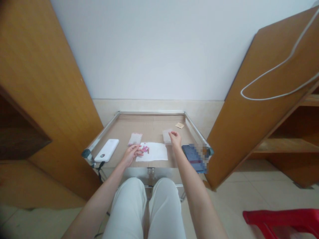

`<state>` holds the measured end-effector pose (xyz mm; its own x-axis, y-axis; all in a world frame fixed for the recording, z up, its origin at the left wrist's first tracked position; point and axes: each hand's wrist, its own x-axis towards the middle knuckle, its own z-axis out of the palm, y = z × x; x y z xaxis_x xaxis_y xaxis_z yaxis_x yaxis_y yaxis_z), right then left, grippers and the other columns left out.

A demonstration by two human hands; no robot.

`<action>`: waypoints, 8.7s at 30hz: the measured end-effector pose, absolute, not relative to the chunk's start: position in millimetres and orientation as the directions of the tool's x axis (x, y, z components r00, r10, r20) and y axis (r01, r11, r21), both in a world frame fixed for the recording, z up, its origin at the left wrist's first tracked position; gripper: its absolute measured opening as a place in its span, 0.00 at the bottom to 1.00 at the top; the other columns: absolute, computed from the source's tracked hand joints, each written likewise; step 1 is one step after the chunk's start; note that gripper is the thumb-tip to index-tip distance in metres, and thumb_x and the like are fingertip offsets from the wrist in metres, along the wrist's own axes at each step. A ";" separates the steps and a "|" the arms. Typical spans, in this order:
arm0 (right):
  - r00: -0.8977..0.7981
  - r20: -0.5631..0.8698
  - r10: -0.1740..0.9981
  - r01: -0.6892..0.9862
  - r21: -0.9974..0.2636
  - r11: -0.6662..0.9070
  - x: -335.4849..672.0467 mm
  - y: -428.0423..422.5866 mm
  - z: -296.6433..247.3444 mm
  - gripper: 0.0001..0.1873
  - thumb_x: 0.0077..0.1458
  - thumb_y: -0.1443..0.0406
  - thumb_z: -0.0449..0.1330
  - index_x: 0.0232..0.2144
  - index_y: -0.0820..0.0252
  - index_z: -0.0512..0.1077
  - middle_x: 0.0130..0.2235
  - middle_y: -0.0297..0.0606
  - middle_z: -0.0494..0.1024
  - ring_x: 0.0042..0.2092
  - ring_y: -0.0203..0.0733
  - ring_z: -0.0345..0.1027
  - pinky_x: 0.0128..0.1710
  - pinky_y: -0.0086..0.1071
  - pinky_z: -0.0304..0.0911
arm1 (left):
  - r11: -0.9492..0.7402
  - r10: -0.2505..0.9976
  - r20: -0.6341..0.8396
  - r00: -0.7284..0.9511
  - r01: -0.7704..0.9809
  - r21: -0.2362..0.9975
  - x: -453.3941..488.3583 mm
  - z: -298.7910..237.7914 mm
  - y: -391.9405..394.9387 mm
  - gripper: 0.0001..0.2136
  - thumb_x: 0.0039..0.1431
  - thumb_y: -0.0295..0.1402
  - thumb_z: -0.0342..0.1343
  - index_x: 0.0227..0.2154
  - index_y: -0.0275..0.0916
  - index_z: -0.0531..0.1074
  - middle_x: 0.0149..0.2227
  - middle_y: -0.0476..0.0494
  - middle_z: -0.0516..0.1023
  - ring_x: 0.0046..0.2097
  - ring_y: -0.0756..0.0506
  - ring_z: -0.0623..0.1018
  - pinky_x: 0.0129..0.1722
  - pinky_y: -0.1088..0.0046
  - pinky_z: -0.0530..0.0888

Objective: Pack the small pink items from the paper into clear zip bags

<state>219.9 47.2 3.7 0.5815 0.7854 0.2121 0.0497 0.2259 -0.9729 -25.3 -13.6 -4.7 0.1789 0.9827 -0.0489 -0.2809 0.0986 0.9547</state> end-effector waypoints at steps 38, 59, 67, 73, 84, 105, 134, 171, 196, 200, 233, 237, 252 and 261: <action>0.339 0.057 0.939 -0.236 -0.961 0.143 142.5 1.8 -12.2 0.09 0.38 0.62 0.54 0.25 0.62 0.65 0.20 0.29 0.67 0.17 0.30 0.56 0.18 0.26 0.53 | 0.074 0.987 -0.033 0.158 -0.259 0.963 -25.4 -10.9 -10.3 0.11 0.44 0.37 0.52 0.28 0.33 0.64 0.21 0.45 0.75 0.21 0.51 0.73 0.24 0.76 0.68; 0.255 0.080 0.964 -0.144 -0.982 0.120 139.7 -8.6 -19.0 0.09 0.41 0.60 0.54 0.22 0.62 0.65 0.17 0.28 0.64 0.17 0.28 0.54 0.17 0.24 0.51 | -0.428 0.898 0.221 0.379 0.868 0.250 -55.3 19.0 21.1 0.23 0.47 0.30 0.49 0.49 0.39 0.57 0.52 0.35 0.61 0.53 0.37 0.61 0.51 0.48 0.47; 0.254 0.124 0.959 -0.097 -0.983 0.153 139.7 -9.5 -18.5 0.10 0.42 0.60 0.54 0.19 0.62 0.64 0.16 0.27 0.62 0.17 0.29 0.52 0.17 0.24 0.49 | -0.403 0.911 0.184 0.369 0.892 0.206 -55.3 19.9 24.2 0.17 0.51 0.35 0.46 0.45 0.41 0.61 0.48 0.38 0.67 0.48 0.39 0.67 0.50 0.43 0.40; 0.252 0.125 0.960 -0.081 -0.985 0.149 139.8 -9.7 -19.0 0.10 0.42 0.60 0.53 0.20 0.62 0.64 0.16 0.28 0.63 0.17 0.29 0.52 0.17 0.24 0.49 | -0.432 0.889 0.255 0.380 0.882 0.190 -53.1 24.3 18.1 0.10 0.53 0.33 0.42 0.32 0.42 0.69 0.45 0.42 0.70 0.46 0.42 0.69 0.52 0.45 0.40; 0.262 0.114 0.958 -0.073 -0.988 0.137 140.1 -7.0 -21.8 0.10 0.41 0.59 0.53 0.21 0.62 0.65 0.16 0.28 0.64 0.17 0.29 0.54 0.18 0.24 0.50 | -0.354 0.860 0.501 -0.097 0.594 0.722 -50.5 34.5 24.7 0.08 0.50 0.33 0.48 0.28 0.38 0.70 0.41 0.40 0.73 0.46 0.44 0.69 0.51 0.57 0.55; 0.275 0.125 0.953 -0.071 -0.986 0.150 140.2 -6.9 -23.5 0.10 0.41 0.60 0.53 0.21 0.61 0.66 0.17 0.27 0.64 0.17 0.30 0.55 0.18 0.25 0.51 | 0.206 0.972 -0.231 0.054 -0.670 0.713 -45.3 4.1 -6.8 0.05 0.52 0.28 0.45 0.27 0.36 0.66 0.28 0.45 0.76 0.31 0.49 0.76 0.34 0.69 0.72; -0.094 0.326 0.941 0.286 -0.896 0.339 90.6 -13.7 18.4 0.08 0.43 0.61 0.55 0.23 0.61 0.70 0.19 0.32 0.71 0.19 0.32 0.62 0.20 0.25 0.56 | 0.057 0.998 -0.063 -0.004 -0.376 0.925 -47.5 -18.5 -5.3 0.04 0.36 0.22 0.54 0.18 0.35 0.72 0.25 0.45 0.75 0.31 0.50 0.72 0.33 0.74 0.67; -0.337 0.235 0.912 0.906 -0.185 0.382 72.5 -28.9 49.3 0.13 0.53 0.62 0.47 0.32 0.63 0.68 0.34 0.44 0.72 0.35 0.40 0.67 0.30 0.27 0.56 | 0.018 0.996 0.021 0.089 -0.414 0.910 -42.1 -15.1 -8.1 0.10 0.33 0.32 0.61 0.15 0.34 0.65 0.17 0.52 0.68 0.22 0.55 0.65 0.25 0.78 0.60; -0.068 0.219 0.973 0.960 -0.251 0.124 74.6 -19.9 48.9 0.10 0.51 0.65 0.47 0.35 0.63 0.64 0.36 0.43 0.71 0.35 0.39 0.67 0.29 0.28 0.56 | -0.015 0.999 0.029 0.025 -0.432 0.902 -40.9 -8.5 -12.0 0.13 0.31 0.30 0.60 0.10 0.35 0.58 0.14 0.56 0.60 0.20 0.57 0.61 0.22 0.80 0.58; -0.107 0.192 0.976 0.952 -0.262 0.156 81.3 -20.3 53.6 0.12 0.52 0.66 0.46 0.37 0.63 0.64 0.38 0.44 0.70 0.36 0.39 0.66 0.30 0.28 0.56 | -0.011 0.999 0.027 0.031 -0.442 0.897 -40.8 -7.3 -11.7 0.13 0.31 0.29 0.60 0.10 0.34 0.58 0.15 0.55 0.61 0.21 0.57 0.62 0.22 0.81 0.59; -0.220 0.141 0.965 0.608 -0.754 0.249 113.7 1.1 35.0 0.11 0.44 0.72 0.52 0.30 0.64 0.74 0.27 0.37 0.77 0.25 0.33 0.67 0.25 0.23 0.58 | 0.047 0.998 -0.022 0.051 -0.541 0.839 -48.1 -13.1 -8.7 0.09 0.40 0.24 0.57 0.28 0.36 0.68 0.33 0.47 0.72 0.33 0.51 0.72 0.32 0.77 0.67; -0.203 0.067 0.977 0.586 -0.791 0.176 113.6 -2.5 32.8 0.11 0.42 0.73 0.52 0.20 0.66 0.74 0.16 0.34 0.72 0.18 0.30 0.61 0.20 0.22 0.54 | 0.070 0.996 -0.033 0.077 -0.541 0.838 -48.8 -13.0 -9.2 0.08 0.40 0.24 0.56 0.29 0.35 0.70 0.34 0.45 0.72 0.33 0.51 0.72 0.32 0.77 0.68; -0.283 0.087 0.955 0.361 -0.913 0.191 120.3 -4.0 28.1 0.16 0.43 0.63 0.56 0.35 0.68 0.73 0.23 0.37 0.74 0.21 0.30 0.60 0.20 0.23 0.55 | 0.084 0.996 -0.052 0.072 -0.580 0.810 -49.9 -13.3 -8.0 0.11 0.43 0.21 0.54 0.33 0.36 0.70 0.36 0.45 0.72 0.35 0.52 0.72 0.35 0.76 0.69; -0.377 0.078 0.923 0.331 -0.920 0.212 114.1 -5.8 37.7 0.13 0.43 0.64 0.55 0.14 0.68 0.69 0.22 0.37 0.73 0.18 0.26 0.54 0.17 0.21 0.50 | 0.129 0.990 -0.066 0.122 -0.639 0.758 -52.1 -9.0 -9.5 0.10 0.47 0.23 0.52 0.35 0.37 0.68 0.31 0.48 0.74 0.27 0.55 0.72 0.34 0.76 0.71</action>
<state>114.1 -5.8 37.7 -0.3767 0.9231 0.0778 0.3307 0.2124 -0.9195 -52.1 -9.5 -9.0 0.1220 0.9903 -0.0659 -0.6395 0.1293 0.7579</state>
